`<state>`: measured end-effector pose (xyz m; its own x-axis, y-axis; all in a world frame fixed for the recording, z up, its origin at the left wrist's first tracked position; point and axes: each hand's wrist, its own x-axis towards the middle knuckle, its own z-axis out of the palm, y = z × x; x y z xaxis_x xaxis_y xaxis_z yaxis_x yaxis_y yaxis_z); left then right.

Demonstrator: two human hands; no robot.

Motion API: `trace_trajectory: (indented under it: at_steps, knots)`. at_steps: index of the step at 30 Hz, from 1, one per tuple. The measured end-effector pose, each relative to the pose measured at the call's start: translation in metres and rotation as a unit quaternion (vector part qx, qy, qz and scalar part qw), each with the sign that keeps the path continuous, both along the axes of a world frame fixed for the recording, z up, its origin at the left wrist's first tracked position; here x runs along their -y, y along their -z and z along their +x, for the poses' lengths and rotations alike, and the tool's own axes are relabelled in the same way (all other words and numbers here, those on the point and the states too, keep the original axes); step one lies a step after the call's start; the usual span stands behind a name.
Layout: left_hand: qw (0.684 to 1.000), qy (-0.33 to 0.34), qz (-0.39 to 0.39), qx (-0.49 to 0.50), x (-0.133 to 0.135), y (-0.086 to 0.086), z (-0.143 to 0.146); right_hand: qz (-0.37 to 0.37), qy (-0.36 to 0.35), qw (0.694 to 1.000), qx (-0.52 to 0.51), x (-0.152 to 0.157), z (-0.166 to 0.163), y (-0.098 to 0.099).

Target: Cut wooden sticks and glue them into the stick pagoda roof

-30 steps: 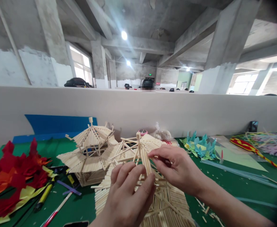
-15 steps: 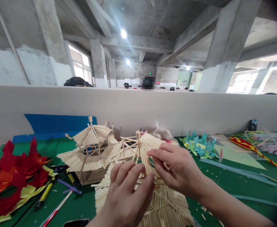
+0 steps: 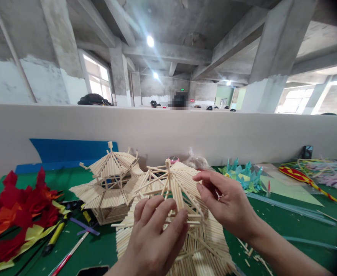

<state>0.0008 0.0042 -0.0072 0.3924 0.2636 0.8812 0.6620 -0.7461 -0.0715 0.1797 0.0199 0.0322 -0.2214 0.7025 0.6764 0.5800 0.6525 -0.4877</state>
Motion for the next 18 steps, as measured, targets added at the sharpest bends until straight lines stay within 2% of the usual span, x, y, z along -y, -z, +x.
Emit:
trace_trajectory:
  at_steps: [3,7,9,14,18]
  knots:
    - [1.000,0.001,-0.003,-0.003,0.001,-0.001,-0.001,-0.035,0.009,0.999,-0.041,0.009,0.006,0.006]
    - [1.000,-0.014,0.003,0.000,0.003,-0.002,-0.004,-0.041,0.030,0.996,-0.078,0.030,0.011,0.022]
    - [1.000,-0.026,0.000,0.003,0.004,-0.003,-0.006,-0.084,0.030,0.989,-0.117,0.043,0.010,0.033]
    - [0.999,-0.036,-0.001,-0.032,0.006,-0.007,-0.009,-0.213,-0.036,0.953,-0.211,0.063,-0.007,0.058]
    - [0.998,-0.037,-0.013,-0.052,0.007,-0.012,-0.006,-0.273,-0.086,0.905,-0.313,0.066,-0.023,0.067]
